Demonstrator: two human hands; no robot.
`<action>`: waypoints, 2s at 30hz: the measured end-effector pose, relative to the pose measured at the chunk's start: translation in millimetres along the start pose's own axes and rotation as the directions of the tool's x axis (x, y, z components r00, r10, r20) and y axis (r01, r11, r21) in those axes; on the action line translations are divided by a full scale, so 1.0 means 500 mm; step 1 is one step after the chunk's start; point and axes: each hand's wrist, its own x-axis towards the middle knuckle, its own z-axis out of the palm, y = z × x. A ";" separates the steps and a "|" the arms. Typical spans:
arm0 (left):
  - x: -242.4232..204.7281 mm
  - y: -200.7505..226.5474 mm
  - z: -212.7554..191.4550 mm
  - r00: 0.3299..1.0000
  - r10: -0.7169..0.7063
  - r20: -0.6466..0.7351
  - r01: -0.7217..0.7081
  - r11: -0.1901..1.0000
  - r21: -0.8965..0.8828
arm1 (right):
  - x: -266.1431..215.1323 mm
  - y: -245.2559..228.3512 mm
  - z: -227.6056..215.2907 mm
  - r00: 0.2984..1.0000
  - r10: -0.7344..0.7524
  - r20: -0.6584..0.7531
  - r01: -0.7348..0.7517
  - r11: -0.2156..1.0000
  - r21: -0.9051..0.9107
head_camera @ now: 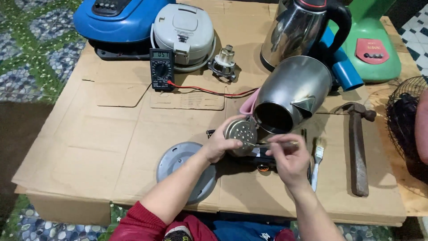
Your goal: Disassembling an electric kettle by removing the bottom plate screws and inspecting the internal components.
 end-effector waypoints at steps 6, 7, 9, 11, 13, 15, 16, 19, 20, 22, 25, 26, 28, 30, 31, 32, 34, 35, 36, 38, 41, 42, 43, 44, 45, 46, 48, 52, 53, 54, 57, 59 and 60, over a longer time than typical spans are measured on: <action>0.008 -0.006 -0.019 0.998 -0.063 0.027 0.063 0.997 0.035 | 0.024 -0.010 -0.044 0.965 -0.162 -0.208 0.203 0.961 0.189; 0.006 -0.008 -0.021 0.997 -0.066 0.028 0.065 0.997 0.034 | 0.026 -0.006 -0.033 0.964 -0.161 -0.209 0.202 0.961 0.187; 0.008 -0.009 -0.022 0.997 -0.078 0.020 0.077 0.997 0.030 | 0.032 -0.001 -0.013 0.970 -0.159 -0.186 0.207 0.940 0.273; 0.008 -0.007 -0.020 0.997 -0.081 0.017 0.080 0.996 0.031 | 0.027 -0.009 0.003 0.968 -0.164 -0.191 0.210 0.945 0.251; 0.007 -0.005 -0.024 0.997 -0.083 0.004 0.083 0.996 0.031 | 0.026 -0.009 0.017 0.968 -0.163 -0.189 0.206 0.950 0.235; 0.011 -0.007 -0.027 0.996 -0.091 0.011 0.091 0.995 0.029 | 0.026 -0.002 0.022 0.965 -0.179 -0.192 0.226 0.938 0.263; 0.011 -0.006 -0.026 0.996 -0.094 0.015 0.093 0.995 0.029 | 0.023 0.001 0.022 0.964 -0.180 -0.195 0.227 0.939 0.260; 0.011 -0.006 -0.024 0.996 -0.094 0.008 0.093 0.995 0.042 | 0.016 0.006 0.022 0.969 -0.172 -0.175 0.215 0.941 0.263; 0.011 -0.010 -0.026 0.996 -0.093 0.007 0.093 0.995 0.043 | 0.014 0.007 0.022 0.971 -0.166 -0.172 0.208 0.941 0.267; 0.011 -0.012 -0.029 0.996 -0.091 0.005 0.091 0.995 0.044 | 0.012 0.003 0.021 0.973 -0.159 -0.167 0.200 0.941 0.272; 0.012 -0.010 -0.029 0.996 -0.091 0.004 0.090 0.995 0.048 | 0.014 -0.015 0.018 0.978 -0.167 -0.127 0.189 0.964 0.186; 0.013 -0.010 -0.028 0.996 -0.090 0.001 0.089 0.995 0.052 | 0.016 -0.020 0.017 0.983 -0.131 -0.129 0.154 0.970 0.188; 0.011 -0.009 -0.024 0.996 -0.089 0.000 0.089 0.994 0.056 | 0.016 -0.026 0.015 0.987 -0.094 -0.133 0.119 0.975 0.190; 0.008 -0.004 -0.018 0.996 -0.087 -0.020 0.088 0.995 0.047 | 0.016 -0.029 0.017 0.985 -0.074 -0.155 0.104 0.975 0.197; 0.008 -0.006 -0.019 0.996 -0.085 -0.019 0.086 0.995 0.048 | 0.014 -0.030 0.019 0.985 -0.076 -0.155 0.106 0.975 0.198; 0.009 -0.008 -0.021 0.996 -0.086 -0.021 0.087 0.995 0.051 | 0.012 -0.032 0.020 0.981 -0.085 -0.175 0.117 0.976 0.182; 0.010 -0.011 -0.019 0.996 -0.086 -0.022 0.087 0.995 0.056 | 0.011 -0.030 0.021 0.976 -0.096 -0.195 0.129 0.978 0.167; 0.011 -0.012 -0.017 0.996 -0.085 -0.029 0.086 0.994 0.064 | 0.013 -0.027 0.020 0.976 -0.099 -0.194 0.132 0.977 0.170; 0.010 -0.014 -0.015 0.996 -0.085 -0.036 0.088 0.994 0.071 | 0.012 -0.025 0.019 0.976 -0.100 -0.193 0.134 0.976 0.173; 0.010 -0.015 -0.012 0.995 -0.088 -0.043 0.091 0.993 0.073 | 0.009 -0.021 0.016 0.974 -0.103 -0.201 0.135 0.979 0.154; 0.006 -0.006 -0.005 0.993 -0.094 -0.066 0.101 0.988 0.116 | 0.002 -0.009 0.006 0.968 -0.103 -0.227 0.135 0.982 0.132; 0.005 -0.001 -0.002 0.992 -0.096 -0.080 0.108 0.982 0.157 | -0.001 -0.003 0.002 0.964 -0.102 -0.247 0.137 0.982 0.129; 0.007 -0.005 -0.004 0.992 -0.093 -0.083 0.106 0.982 0.157 | -0.001 0.003 0.001 0.964 -0.102 -0.245 0.137 0.982 0.131; 0.009 -0.010 -0.004 0.992 -0.090 -0.086 0.104 0.978 0.181 | -0.002 0.008 -0.001 0.964 -0.094 -0.248 0.130 0.982 0.134; 0.011 -0.015 -0.004 0.992 -0.087 -0.090 0.103 0.973 0.206 | -0.002 0.013 -0.004 0.964 -0.085 -0.252 0.123 0.983 0.138; 0.012 -0.017 -0.002 0.992 -0.085 -0.089 0.102 0.973 0.205 | -0.002 0.015 -0.003 0.964 -0.087 -0.251 0.125 0.983 0.138; 0.014 -0.020 0.002 0.989 -0.087 -0.116 0.105 0.982 0.155 | -0.001 0.017 -0.002 0.964 -0.083 -0.252 0.117 0.985 0.123; 0.025 -0.031 0.001 0.989 -0.080 -0.126 0.098 0.985 0.144 | 0.005 0.014 0.002 0.966 -0.067 -0.248 0.097 0.989 0.110; 0.028 -0.029 0.009 0.984 -0.094 -0.149 0.113 0.986 0.126 | 0.005 0.013 0.000 0.964 -0.077 -0.254 0.107 0.989 0.104; 0.034 -0.027 0.018 0.980 -0.110 -0.169 0.129 0.986 0.110 | 0.006 0.012 -0.001 0.960 -0.088 -0.265 0.118 0.988 0.098; 0.061 -0.034 0.040 0.981 -0.082 -0.176 0.095 0.993 0.072 | 0.013 0.026 -0.019 0.942 -0.095 -0.322 0.143 0.981 0.128; 0.076 -0.029 0.050 0.981 -0.077 -0.179 0.086 0.995 0.046 | 0.019 0.019 -0.025 0.933 -0.101 -0.346 0.148 0.982 0.113; 0.085 -0.029 0.057 0.980 -0.073 -0.188 0.077 0.997 0.015 | 0.022 0.015 -0.031 0.926 -0.104 -0.362 0.149 0.984 0.098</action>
